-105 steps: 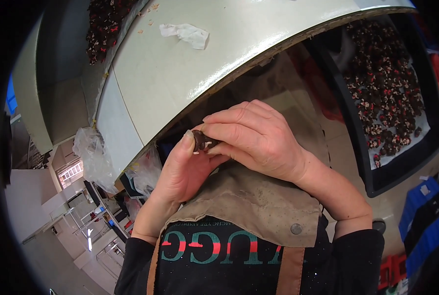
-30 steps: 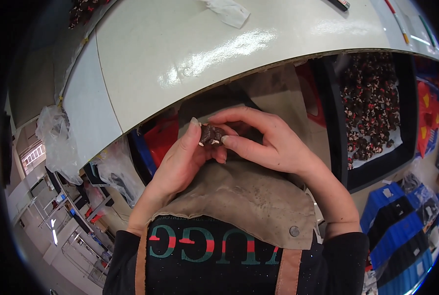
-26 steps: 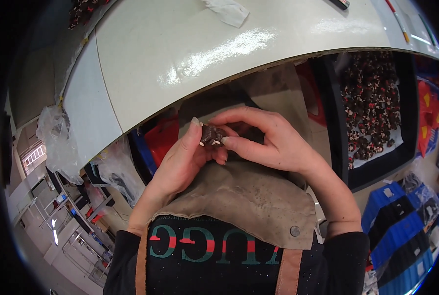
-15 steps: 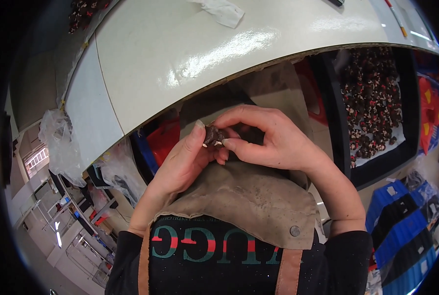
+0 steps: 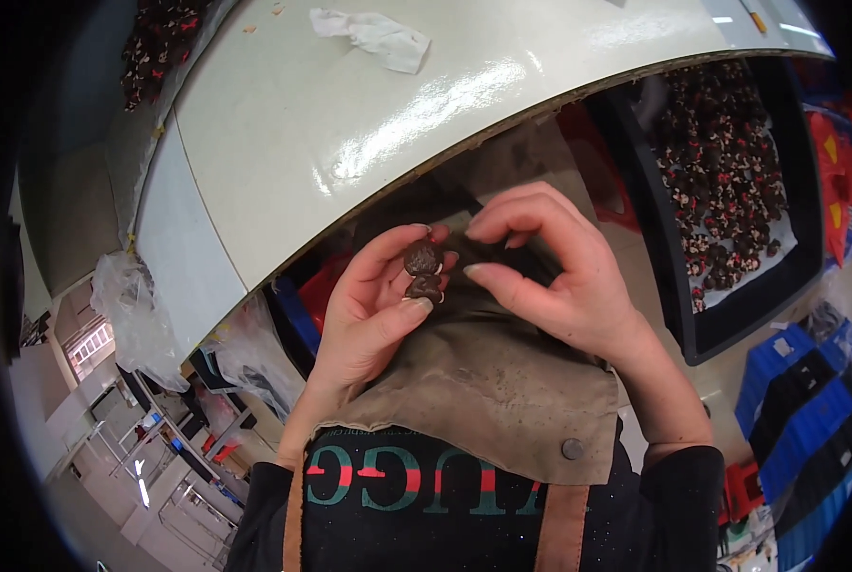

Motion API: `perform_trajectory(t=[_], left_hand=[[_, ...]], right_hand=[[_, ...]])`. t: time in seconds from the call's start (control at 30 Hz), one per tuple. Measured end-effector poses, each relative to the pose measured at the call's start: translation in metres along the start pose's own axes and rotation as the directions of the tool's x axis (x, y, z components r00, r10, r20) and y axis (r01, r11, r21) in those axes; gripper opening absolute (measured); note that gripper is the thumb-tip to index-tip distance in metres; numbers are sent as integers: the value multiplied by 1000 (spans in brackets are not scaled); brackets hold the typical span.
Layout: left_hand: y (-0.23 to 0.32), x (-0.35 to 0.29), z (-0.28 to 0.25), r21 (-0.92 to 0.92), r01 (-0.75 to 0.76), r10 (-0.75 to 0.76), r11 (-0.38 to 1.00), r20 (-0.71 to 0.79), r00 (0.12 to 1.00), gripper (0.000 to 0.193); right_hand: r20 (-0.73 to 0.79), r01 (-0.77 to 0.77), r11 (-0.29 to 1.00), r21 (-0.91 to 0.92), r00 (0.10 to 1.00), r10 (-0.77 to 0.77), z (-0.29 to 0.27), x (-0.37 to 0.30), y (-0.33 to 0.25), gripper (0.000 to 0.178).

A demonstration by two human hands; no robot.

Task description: Assembling small character figurines by fitting pieces together and applying glue.

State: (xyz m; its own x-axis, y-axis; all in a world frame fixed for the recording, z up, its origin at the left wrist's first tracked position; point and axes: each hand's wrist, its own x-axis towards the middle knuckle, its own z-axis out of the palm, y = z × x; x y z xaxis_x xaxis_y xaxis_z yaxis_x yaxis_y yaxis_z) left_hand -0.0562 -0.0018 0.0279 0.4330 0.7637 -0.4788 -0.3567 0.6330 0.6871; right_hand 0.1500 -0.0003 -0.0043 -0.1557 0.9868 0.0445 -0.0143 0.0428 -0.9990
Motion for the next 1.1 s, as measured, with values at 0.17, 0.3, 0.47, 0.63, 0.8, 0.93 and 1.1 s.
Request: perform_trajectory(t=[0.17,0.3,0.47,0.63,0.8,0.93,1.1], left_hand=[[-3,0,1,181,-105,100,978,37,994,58],[-4,-1,-1,258,-143,132,956,57,990,57],[-4,-1,0,301,-142,138,943,35,990,56],[-4,-2,1,332,-131,137,934,5,991,56],[-6,-3,0,338,-139,156,931,-23,988,54],[-10,-1,-6,435,-108,148,894,-59,987,53],[-6,-1,-4,634,-162,227,756,-22,974,50]], right_hand=[[62,5,998,-69,998,-1,3,-4,-6,27],[113,-11,996,-87,993,21,4,-4,-8,26],[157,-84,995,-59,983,93,6,-6,-9,21],[184,-137,990,-28,973,140,8,-8,-8,20],[194,-180,983,-20,964,181,12,-10,-9,18],[170,-143,989,-47,974,149,17,-9,-10,26],[234,157,952,-262,968,-95,18,-9,-9,35]])
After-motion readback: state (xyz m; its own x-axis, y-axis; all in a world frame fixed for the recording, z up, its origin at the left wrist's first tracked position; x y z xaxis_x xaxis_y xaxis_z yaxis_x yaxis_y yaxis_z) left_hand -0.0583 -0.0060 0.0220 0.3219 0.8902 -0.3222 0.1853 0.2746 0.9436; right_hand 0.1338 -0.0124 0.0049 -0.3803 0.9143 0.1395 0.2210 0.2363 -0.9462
